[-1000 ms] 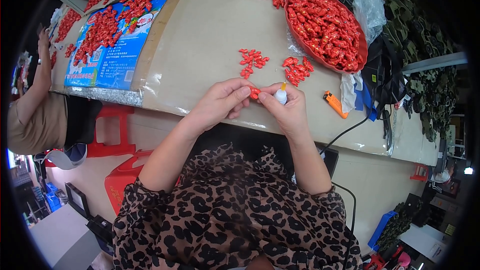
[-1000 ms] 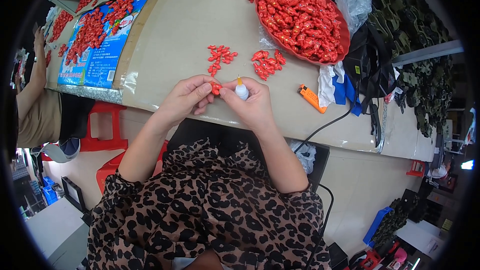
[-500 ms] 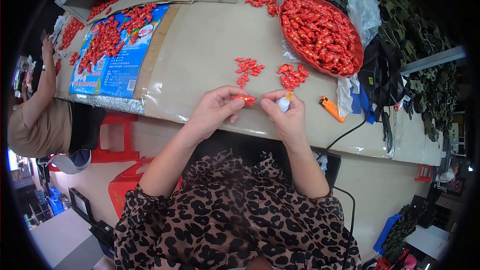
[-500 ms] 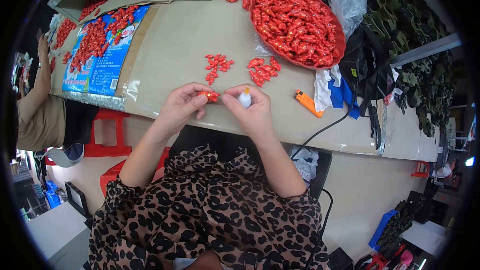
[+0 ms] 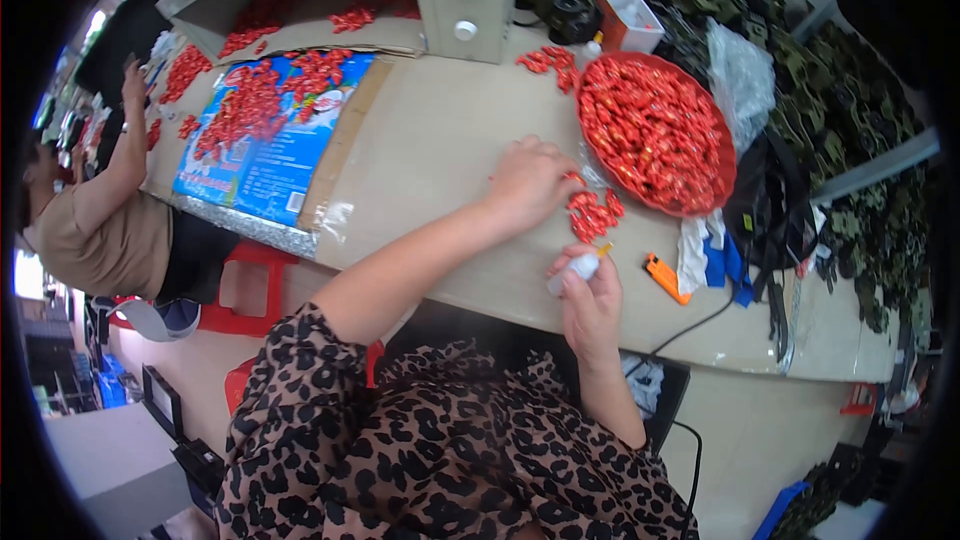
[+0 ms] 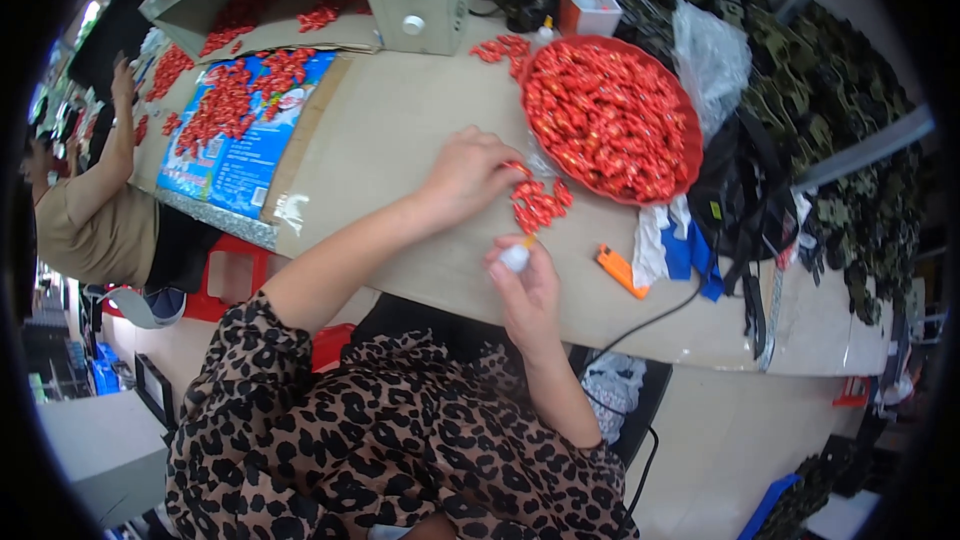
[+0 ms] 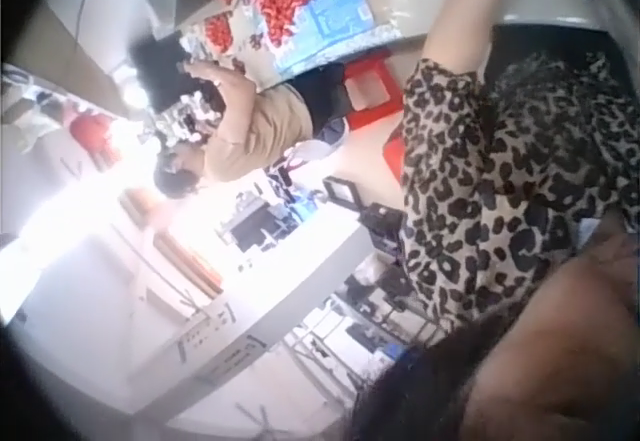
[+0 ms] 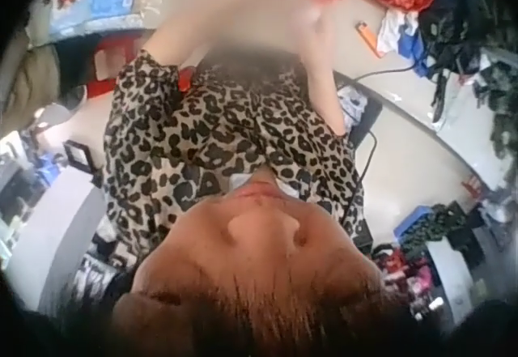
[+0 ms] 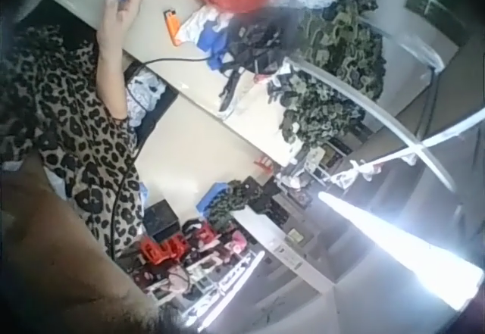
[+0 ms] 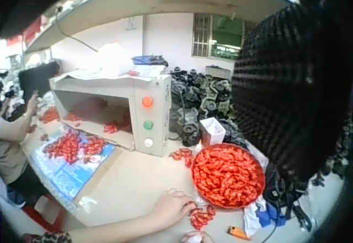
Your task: The person assembles small red plastic pieces by applying glue from a bottle and pressing the components together by hand, retrieving additional pieces from a machine chute.
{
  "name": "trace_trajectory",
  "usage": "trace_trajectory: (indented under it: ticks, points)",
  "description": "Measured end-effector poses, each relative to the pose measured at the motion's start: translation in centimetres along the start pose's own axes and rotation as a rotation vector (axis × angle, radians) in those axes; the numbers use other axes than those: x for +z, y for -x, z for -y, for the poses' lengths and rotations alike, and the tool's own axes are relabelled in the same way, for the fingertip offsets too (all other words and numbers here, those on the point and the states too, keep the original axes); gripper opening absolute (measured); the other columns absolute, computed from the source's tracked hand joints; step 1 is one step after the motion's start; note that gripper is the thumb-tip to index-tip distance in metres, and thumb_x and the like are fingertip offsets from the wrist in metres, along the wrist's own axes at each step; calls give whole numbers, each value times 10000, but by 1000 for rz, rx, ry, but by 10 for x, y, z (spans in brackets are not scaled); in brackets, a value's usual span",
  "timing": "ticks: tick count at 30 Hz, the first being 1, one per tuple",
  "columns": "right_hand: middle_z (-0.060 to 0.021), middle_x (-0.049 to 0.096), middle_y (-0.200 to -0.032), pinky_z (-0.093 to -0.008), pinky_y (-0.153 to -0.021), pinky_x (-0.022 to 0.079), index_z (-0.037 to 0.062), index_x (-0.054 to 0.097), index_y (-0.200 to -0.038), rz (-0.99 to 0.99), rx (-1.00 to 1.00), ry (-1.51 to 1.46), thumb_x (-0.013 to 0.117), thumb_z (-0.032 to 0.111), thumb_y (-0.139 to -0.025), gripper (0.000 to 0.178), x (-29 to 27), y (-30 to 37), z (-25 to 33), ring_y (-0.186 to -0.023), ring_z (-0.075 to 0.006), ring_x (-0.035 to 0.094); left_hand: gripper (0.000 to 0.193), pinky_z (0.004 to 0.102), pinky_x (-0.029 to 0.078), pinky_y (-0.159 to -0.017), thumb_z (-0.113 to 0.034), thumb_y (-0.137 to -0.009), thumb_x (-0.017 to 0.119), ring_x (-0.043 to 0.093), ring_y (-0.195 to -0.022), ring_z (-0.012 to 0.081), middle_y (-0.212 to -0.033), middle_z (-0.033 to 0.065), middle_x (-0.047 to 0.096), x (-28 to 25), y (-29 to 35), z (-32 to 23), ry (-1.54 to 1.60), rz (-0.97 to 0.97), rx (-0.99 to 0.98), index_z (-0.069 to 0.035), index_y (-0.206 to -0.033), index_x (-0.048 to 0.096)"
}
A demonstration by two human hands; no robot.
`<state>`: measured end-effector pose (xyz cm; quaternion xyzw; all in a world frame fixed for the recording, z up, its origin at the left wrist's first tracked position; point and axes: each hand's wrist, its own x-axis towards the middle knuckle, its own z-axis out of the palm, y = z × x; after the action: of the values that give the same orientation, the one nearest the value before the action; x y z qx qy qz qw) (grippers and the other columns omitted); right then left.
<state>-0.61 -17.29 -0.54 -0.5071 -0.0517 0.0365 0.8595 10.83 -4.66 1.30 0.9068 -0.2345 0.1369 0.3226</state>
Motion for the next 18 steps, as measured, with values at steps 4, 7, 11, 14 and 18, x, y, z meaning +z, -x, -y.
trace_trajectory:
  ticks: [4,7,11,14,18]
  points:
    - [-59,510,-874,-279,-767,394,-2,434,-1043,26,-3,-5,520,55,-790,272,1,-1,2,-842,-145,494,157,336,400,-722,-200,-707,601,499,-770,251,-747,88,572,-2,-3,3,-42,7,38,-69,-792,627]
    - [-88,494,-872,-339,-764,395,-8,417,-1063,-9,-12,25,507,80,-787,303,4,-2,5,-833,-192,483,153,329,410,-726,-168,-723,587,511,-760,266,-754,108,571,-28,-7,38,12,-37,17,-57,-818,629]
    - [-94,471,-849,-348,-751,389,-20,407,-1081,-56,37,-54,501,142,-778,356,6,-5,8,-809,-200,463,152,362,433,-692,-125,-740,541,539,-761,299,-770,143,579,-79,-10,118,15,-185,-242,-15,-810,619]
    - [-94,457,-846,-344,-736,384,-26,401,-1088,-101,65,-12,519,174,-759,403,15,-6,12,-806,-202,448,151,384,439,-675,-101,-733,524,557,-744,310,-779,166,586,-113,-27,178,-17,-285,-326,5,-799,609]
    - [-108,473,-848,-347,-741,386,-20,410,-1088,-120,51,22,531,151,-743,404,11,-7,11,-794,-221,460,149,389,444,-675,-94,-728,516,567,-739,309,-783,175,591,-133,-56,227,-104,-409,-337,12,-782,606]
